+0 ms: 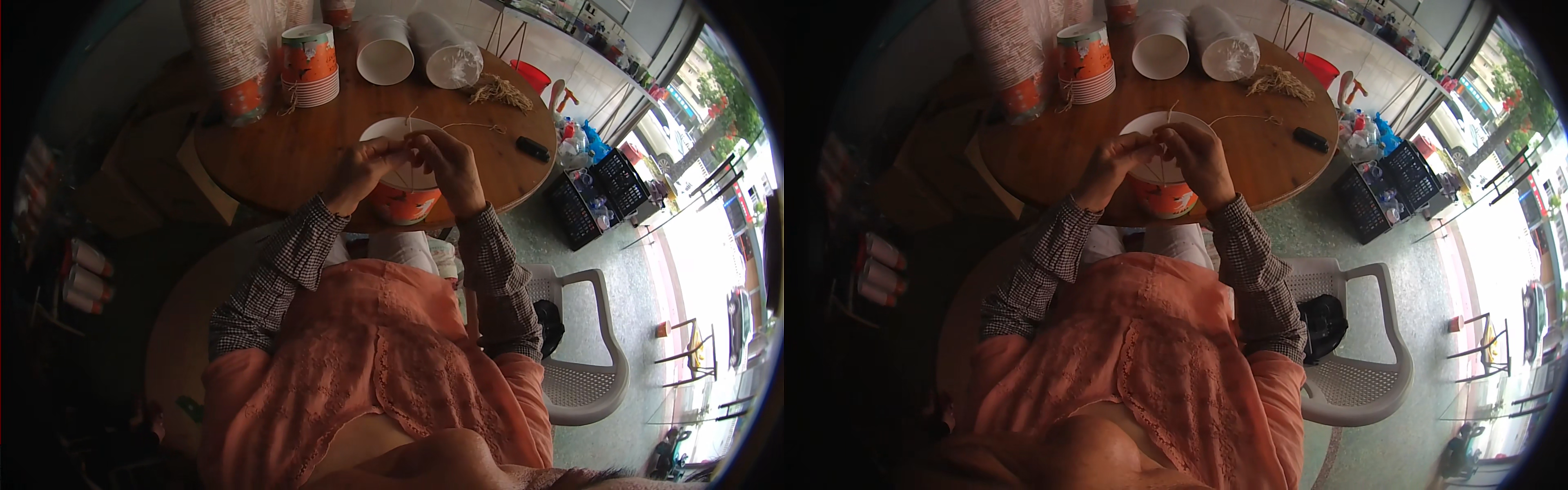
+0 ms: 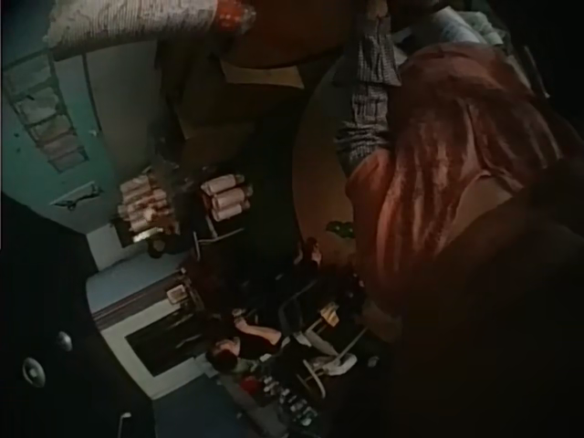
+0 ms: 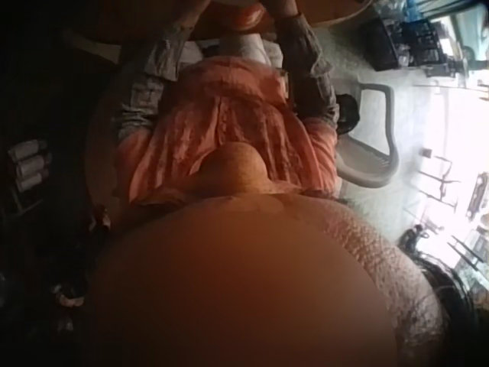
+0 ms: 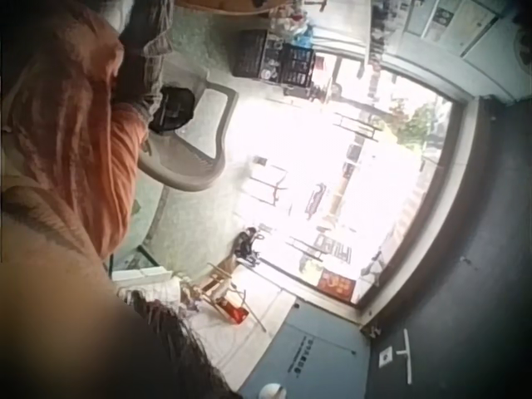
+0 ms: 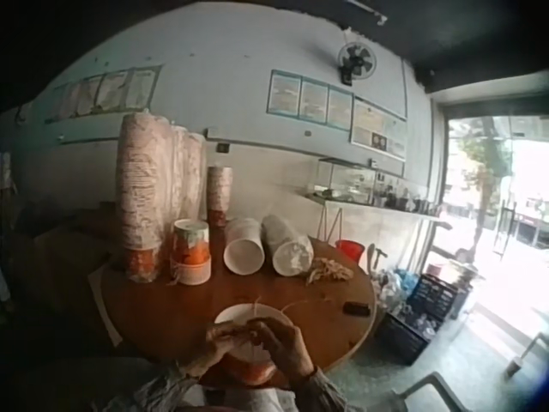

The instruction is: Attaching string handles to paper bowls in a packaging or manufacturing setting.

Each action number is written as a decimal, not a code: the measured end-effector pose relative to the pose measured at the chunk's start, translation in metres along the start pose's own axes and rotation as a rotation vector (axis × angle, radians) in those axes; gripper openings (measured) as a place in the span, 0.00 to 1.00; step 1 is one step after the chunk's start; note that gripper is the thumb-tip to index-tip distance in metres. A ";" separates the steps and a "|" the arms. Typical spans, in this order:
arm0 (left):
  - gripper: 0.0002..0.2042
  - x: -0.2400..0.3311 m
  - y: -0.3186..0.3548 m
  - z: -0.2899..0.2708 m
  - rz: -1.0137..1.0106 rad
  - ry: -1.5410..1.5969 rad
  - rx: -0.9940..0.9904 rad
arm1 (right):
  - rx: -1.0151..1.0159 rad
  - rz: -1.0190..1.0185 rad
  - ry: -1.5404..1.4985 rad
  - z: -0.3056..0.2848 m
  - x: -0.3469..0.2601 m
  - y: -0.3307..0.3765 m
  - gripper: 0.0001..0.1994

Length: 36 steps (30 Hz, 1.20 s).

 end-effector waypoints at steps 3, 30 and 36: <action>0.09 0.000 -0.016 -0.012 0.006 0.100 0.035 | -0.019 0.044 -0.096 0.005 0.005 -0.006 0.08; 0.06 -0.008 -0.011 -0.015 0.202 -0.223 0.268 | 0.263 -0.140 0.212 0.018 0.004 0.008 0.03; 0.06 -0.005 -0.009 -0.014 0.170 -0.207 0.255 | 0.256 -0.158 0.207 0.018 0.004 0.008 0.03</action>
Point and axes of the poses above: each hand's wrist, its own y-axis away from the middle knuckle, its own z-axis out of the palm, x = y × z, the point moved 5 cm from there along -y, towards the middle knuckle, and after that the axes turned 10 degrees about y, right-handed, at the moved point
